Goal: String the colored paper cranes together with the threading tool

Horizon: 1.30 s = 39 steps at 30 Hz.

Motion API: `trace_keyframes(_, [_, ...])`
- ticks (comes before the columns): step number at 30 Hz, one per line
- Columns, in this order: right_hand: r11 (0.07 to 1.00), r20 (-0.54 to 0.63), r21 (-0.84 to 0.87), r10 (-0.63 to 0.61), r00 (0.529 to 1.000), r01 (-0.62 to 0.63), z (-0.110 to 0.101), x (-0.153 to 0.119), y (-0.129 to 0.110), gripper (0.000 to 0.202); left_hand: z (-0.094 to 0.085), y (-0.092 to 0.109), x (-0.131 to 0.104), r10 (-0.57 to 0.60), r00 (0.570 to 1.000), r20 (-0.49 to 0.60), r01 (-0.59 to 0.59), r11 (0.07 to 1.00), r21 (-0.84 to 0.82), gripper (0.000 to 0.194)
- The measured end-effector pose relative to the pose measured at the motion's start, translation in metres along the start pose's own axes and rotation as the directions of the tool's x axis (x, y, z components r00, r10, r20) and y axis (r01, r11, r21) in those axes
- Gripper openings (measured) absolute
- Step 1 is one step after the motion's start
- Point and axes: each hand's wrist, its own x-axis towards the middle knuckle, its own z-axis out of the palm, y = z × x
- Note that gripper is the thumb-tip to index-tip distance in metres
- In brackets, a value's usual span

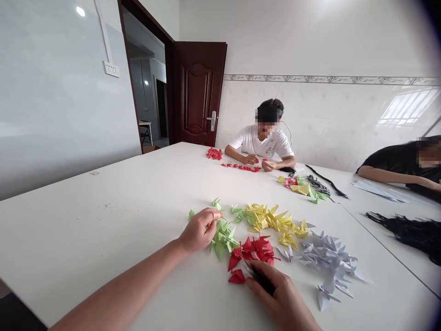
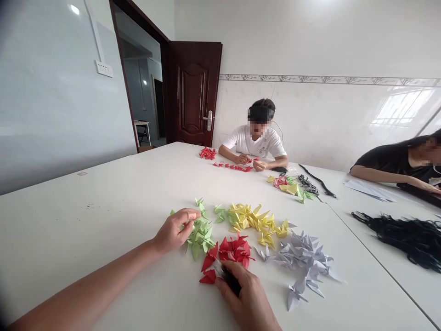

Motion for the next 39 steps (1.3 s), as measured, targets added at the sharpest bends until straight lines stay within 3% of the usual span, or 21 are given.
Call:
trace_keyframes(5, [1.0,0.039,-0.029,0.004,0.999,-0.002,-0.003,0.0,-0.004,0.039,-0.007,-0.009,0.004,-0.075,0.997,-0.001,0.074,0.986,0.146,0.025])
trace_keyframes(8, [1.0,0.059,-0.026,0.015,0.998,-0.014,-0.004,-0.001,-0.006,0.038,-0.007,-0.016,0.005,-0.062,0.998,0.028,0.055,0.973,0.223,0.024])
trace_keyframes(15, [0.999,0.077,-0.036,0.011,0.997,-0.009,-0.004,0.0,-0.006,0.038,0.002,-0.027,0.016,0.002,0.964,0.264,-0.081,0.954,0.288,0.028])
trace_keyframes(24, [1.0,0.092,-0.002,0.016,0.996,-0.016,-0.001,0.0,-0.002,0.041,0.003,-0.024,0.019,-0.057,0.925,0.377,-0.095,0.923,0.374,0.034])
trace_keyframes(39, [1.0,0.088,-0.017,0.011,0.996,-0.01,-0.002,0.003,-0.005,0.038,0.008,-0.028,0.02,-0.033,0.944,0.328,-0.103,0.916,0.387,0.032])
